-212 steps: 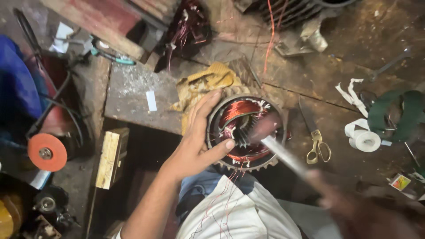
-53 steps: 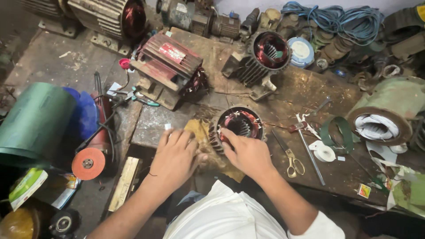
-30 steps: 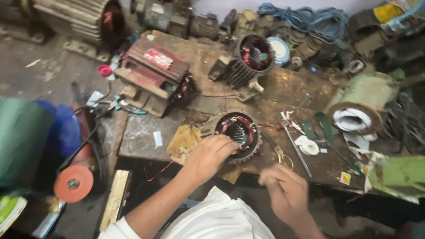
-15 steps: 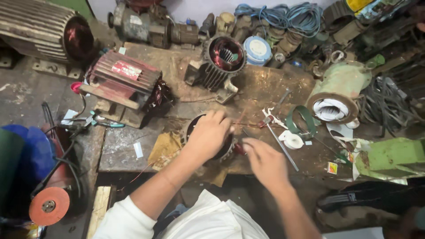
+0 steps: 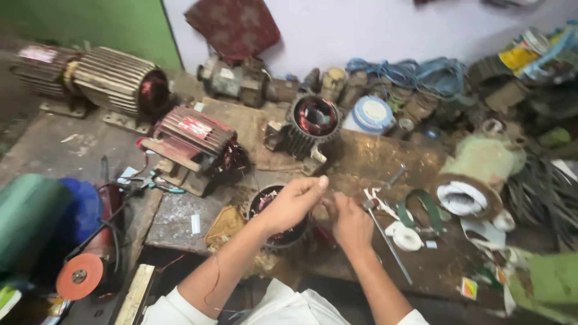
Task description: The person works on a motor stator by hand, arranging copper windings and tapping them with a hammer. They then cut and insert wooden sticks into the stator slots to secure the windings. The work continues with repeated insertion and trimming of sticks.
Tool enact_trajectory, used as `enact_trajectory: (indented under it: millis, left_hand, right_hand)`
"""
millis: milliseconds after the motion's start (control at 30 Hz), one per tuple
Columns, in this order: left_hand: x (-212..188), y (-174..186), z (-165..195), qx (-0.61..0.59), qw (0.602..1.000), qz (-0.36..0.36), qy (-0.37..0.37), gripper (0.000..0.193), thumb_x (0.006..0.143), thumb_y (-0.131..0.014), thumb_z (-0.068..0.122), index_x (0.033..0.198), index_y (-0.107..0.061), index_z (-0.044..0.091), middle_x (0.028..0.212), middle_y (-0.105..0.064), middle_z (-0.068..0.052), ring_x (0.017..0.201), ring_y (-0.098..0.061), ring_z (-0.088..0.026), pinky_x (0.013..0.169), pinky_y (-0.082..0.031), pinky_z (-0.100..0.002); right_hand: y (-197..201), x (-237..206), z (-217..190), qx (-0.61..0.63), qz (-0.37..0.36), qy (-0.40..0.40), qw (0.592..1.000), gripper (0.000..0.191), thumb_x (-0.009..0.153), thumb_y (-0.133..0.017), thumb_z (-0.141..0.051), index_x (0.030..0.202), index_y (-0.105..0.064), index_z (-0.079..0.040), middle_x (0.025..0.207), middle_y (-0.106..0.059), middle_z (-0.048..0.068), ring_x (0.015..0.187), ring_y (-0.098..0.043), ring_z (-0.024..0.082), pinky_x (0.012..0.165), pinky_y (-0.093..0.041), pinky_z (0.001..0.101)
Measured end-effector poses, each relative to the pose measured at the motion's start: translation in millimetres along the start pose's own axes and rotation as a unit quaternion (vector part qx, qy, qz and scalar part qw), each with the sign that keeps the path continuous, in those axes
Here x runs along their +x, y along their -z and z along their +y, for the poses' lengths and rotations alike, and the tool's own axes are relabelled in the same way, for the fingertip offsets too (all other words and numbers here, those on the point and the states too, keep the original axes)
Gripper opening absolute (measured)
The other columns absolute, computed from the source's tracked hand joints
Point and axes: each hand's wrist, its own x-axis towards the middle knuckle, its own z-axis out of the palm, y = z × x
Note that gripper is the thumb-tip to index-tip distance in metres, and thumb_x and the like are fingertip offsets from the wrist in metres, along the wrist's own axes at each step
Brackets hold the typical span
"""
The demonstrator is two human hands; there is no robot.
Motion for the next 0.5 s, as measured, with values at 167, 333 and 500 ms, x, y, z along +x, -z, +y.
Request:
enact_trajectory:
  millis: [167,333,500]
  left_hand:
    - [20.1,-15.0,17.6,0.031,0.998,0.016,-0.051,0.045,0.112,-0.047,0.042,0.084,-0.053,0.008,0.077,-0.050,0.007,0.073,-0.045,-0.002,0.064,-0.043,-0.025]
    - [29.2,-8.4,34.2,-0.051,0.996,0.072,0.013,0.018,0.096,-0.060,0.026,0.106,-0.055,0.012,0.084,-0.058,0.009,0.074,-0.054,-0.004,0.066,-0.049,-0.028]
    - [-4.9,-26.2,7.4,0.297,0.941,0.142,-0.084,0.024,0.100,-0.068,0.021,0.114,-0.065,0.002,0.092,-0.069,-0.013,0.081,-0.065,-0.021,0.075,-0.054,-0.036]
  right_hand:
    - [-9.0,30.9,2.0,0.022,-0.106,0.011,0.994,0.032,0.096,-0.060,-0.047,0.114,-0.070,-0.024,0.083,-0.074,0.021,0.076,-0.071,0.044,0.068,-0.055,0.0562]
    - [3.1,41.5,16.8,0.166,-0.197,-0.005,0.966,0.035,0.096,-0.062,-0.044,0.121,-0.068,-0.021,0.078,-0.073,0.019,0.070,-0.070,0.040,0.063,-0.054,0.0515]
    - [45.5,29.1,48.9,0.389,-0.248,-0.120,0.879,0.034,0.097,-0.066,-0.022,0.130,-0.069,-0.017,0.067,-0.065,0.007,0.054,-0.056,0.017,0.054,-0.046,0.0343]
